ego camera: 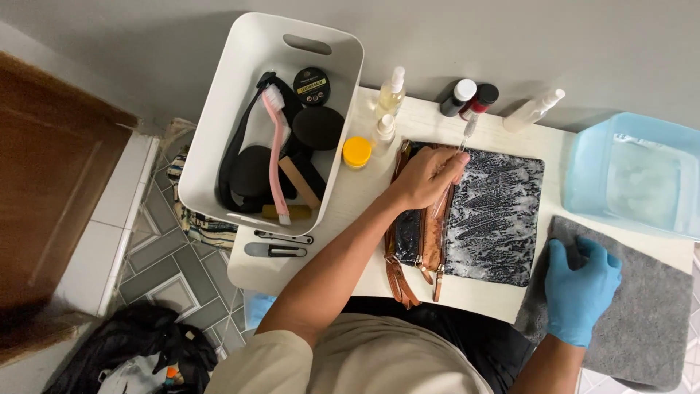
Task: The person cleans a black and brown bag by scrubbing its surface with a toothbrush and a soapy solution. They repeatedly dip the toothbrush into a water container and scrub different sections of the bag, then wipe the surface with a gray cloth. The person turns the bag over to clean the other side and continues scrubbing and wiping until the task is complete.
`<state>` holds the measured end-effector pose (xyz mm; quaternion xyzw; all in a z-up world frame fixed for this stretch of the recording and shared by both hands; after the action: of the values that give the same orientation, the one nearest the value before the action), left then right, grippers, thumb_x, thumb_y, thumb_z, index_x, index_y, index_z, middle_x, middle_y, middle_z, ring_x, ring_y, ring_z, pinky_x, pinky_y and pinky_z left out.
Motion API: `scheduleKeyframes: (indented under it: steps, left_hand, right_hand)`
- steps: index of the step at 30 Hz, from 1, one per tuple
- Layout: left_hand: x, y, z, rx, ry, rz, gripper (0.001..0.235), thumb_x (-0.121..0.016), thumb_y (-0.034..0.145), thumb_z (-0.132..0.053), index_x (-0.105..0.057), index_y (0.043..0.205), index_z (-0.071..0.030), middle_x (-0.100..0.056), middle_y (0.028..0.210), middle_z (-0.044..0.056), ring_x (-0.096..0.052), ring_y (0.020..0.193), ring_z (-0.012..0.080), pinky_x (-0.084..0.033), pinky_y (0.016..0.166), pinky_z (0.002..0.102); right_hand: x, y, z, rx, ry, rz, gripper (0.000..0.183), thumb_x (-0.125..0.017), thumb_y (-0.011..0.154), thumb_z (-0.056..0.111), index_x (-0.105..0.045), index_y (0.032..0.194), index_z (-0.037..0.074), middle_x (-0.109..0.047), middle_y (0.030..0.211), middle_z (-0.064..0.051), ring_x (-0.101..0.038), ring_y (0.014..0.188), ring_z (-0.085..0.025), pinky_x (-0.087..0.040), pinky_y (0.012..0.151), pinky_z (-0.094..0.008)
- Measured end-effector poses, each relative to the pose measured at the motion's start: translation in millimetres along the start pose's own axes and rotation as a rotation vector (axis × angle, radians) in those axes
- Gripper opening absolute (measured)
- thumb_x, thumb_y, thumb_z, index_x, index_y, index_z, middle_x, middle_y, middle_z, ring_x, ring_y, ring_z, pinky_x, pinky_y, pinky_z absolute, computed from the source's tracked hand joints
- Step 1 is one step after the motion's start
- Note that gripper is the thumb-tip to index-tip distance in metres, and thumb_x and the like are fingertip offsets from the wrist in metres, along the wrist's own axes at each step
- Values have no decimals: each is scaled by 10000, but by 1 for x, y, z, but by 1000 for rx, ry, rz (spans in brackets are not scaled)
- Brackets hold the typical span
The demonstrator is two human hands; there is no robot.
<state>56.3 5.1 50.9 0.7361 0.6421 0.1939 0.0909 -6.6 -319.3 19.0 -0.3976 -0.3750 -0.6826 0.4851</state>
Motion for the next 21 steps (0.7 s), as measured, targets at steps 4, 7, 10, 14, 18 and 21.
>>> scheduleKeyframes:
  steps: [4,7,10,14,18,21]
  left_hand:
    - [0,0,1,-14,2,-1,535,-312,1082,-457,-545,724,-134,-560,608,-6,-527,523,132,-413,581,295]
    - [1,-2,0,0,15,2,524,-325,1080,-425,-558,721,-123,-570,601,5,-543,523,145,-424,595,315]
    - [2,-1,-1,10,27,-1,549,-312,1074,-454,-562,714,-124,-580,593,4,-560,521,145,-432,603,313]
    - [0,-2,0,19,28,3,530,-322,1075,-433,-555,709,-129,-580,599,3,-561,526,143,-432,599,307]
    - [0,-1,2,37,27,-1,569,-316,1068,-478,-576,704,-127,-608,613,6,-590,540,144,-444,593,299]
    - [-2,-1,3,38,22,18,558,-321,1075,-463,-571,714,-119,-605,636,30,-579,570,181,-431,625,334]
  right_hand:
    - [-22,9,-34,172,-39,-159,111,-748,1080,126,-768,1085,17,-653,991,-217,-612,837,-422,-475,645,-549]
    - [-19,7,-28,220,-20,-128,143,-698,1110,105,-721,1012,3,-682,871,-181,-606,797,-399,-448,647,-523]
    - [2,-3,-1,71,265,-71,158,-626,1173,85,-672,1052,-7,-674,915,-146,-595,811,-277,-472,693,-438]
    - [14,-6,21,13,526,-74,78,-619,1156,41,-659,1089,44,-617,941,-39,-517,854,-114,-463,754,-282]
    - [24,10,67,151,533,-89,52,-614,1082,-1,-664,1068,4,-649,972,-84,-552,915,-159,-474,850,-319]
    - [10,36,91,269,557,-99,70,-617,1059,-3,-685,1072,8,-684,1008,-98,-567,934,-165,-485,875,-345]
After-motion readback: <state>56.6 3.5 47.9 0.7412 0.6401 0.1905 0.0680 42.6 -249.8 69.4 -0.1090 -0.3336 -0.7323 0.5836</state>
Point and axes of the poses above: each hand's wrist, its own y-axis towards the middle knuckle, its own x-axis out of the back of the hand, z = x × y, the point moved 7 cm from there along y, towards the middle knuckle
